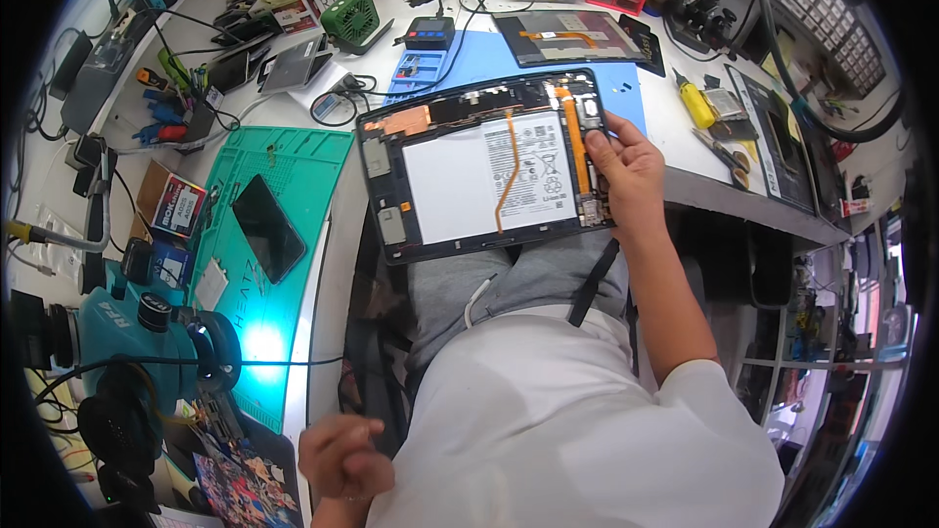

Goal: The person is repairing a tablet by connecting the screen assembly to the main body. They carefully align the ribbon cables and press the screen into place, then use a tool to apply adhesive along the edges to secure it.

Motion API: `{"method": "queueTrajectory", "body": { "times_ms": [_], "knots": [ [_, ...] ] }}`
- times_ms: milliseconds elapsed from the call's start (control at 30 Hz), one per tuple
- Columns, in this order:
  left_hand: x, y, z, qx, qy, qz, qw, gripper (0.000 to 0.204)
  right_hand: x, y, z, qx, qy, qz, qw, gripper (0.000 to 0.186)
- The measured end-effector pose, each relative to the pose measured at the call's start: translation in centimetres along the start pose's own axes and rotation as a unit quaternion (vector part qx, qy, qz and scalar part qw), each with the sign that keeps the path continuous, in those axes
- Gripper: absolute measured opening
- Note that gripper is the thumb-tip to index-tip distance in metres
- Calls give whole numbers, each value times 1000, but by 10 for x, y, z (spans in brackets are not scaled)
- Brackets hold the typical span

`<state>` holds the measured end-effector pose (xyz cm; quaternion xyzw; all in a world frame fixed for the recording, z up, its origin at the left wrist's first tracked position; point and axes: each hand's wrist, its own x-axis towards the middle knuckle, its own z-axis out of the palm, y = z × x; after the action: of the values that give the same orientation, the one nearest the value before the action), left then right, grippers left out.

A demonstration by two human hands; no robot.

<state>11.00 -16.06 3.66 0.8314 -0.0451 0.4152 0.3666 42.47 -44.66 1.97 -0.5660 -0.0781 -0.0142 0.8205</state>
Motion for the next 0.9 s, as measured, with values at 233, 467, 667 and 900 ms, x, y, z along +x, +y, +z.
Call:
{"method": "queueTrajectory", "body": {
  "times_ms": [233,467,667,900],
  "knots": [
    [50,-14,120,-224,-9,-228,947,60,-19,-12,-59,-21,41,14,999,45],
    [69,-34,172,-451,-114,-422,778,28,-30,-6,-86,17,6,49,999,48],
    [65,-39,201,-425,-137,-440,779,26,-46,-4,-100,-15,21,35,999,44],
    [55,-50,215,-460,-123,-417,774,30,-51,-16,-107,-97,60,44,992,44]
  ]
}}
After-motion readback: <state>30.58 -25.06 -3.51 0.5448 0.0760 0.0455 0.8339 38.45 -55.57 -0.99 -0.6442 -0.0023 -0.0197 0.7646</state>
